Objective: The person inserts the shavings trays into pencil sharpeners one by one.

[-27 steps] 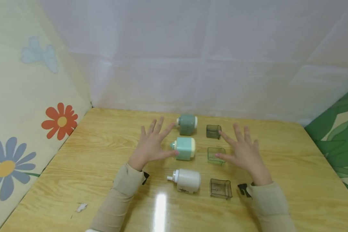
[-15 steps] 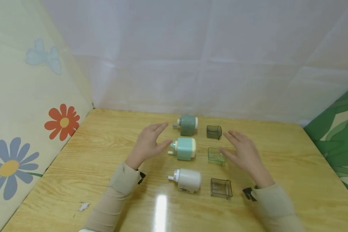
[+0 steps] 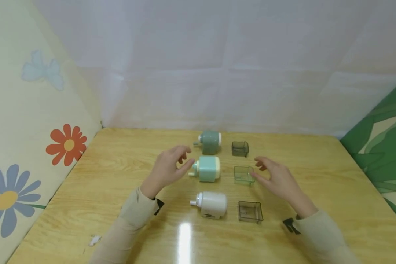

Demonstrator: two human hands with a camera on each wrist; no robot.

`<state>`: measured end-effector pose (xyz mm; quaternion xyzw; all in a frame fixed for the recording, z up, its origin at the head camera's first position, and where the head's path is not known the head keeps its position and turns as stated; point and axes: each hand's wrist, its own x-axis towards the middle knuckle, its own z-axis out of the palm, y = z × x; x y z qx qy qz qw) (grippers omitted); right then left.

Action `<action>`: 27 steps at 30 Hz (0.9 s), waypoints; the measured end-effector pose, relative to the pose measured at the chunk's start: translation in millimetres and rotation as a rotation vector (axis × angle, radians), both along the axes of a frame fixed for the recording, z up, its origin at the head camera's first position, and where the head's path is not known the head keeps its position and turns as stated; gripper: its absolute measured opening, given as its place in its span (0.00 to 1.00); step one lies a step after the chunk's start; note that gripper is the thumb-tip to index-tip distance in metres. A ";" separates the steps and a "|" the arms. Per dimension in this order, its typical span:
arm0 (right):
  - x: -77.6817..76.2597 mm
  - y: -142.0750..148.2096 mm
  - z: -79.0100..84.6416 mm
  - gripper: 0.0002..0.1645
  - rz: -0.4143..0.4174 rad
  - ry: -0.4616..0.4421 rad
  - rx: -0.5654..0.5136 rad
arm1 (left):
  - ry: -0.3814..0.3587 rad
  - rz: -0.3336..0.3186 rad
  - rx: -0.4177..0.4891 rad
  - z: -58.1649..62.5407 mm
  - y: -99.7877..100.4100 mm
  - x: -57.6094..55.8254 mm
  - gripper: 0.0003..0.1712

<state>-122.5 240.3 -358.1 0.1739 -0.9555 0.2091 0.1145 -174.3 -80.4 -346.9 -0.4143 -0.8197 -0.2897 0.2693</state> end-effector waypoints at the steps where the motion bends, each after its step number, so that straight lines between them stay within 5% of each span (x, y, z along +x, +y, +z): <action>1: 1.5 0.5 -0.4 0.28 0.008 -0.002 0.001 | 0.003 -0.005 -0.001 -0.4 0.3 1.5 0.12; 14: 24.1 9.3 -2.9 0.22 0.101 0.000 0.044 | -0.025 -0.046 -0.030 -2.3 3.3 12.9 0.14; 27: 53.1 10.6 -5.6 0.41 0.190 -0.097 0.160 | -0.011 -0.068 -0.049 1.0 1.0 19.6 0.14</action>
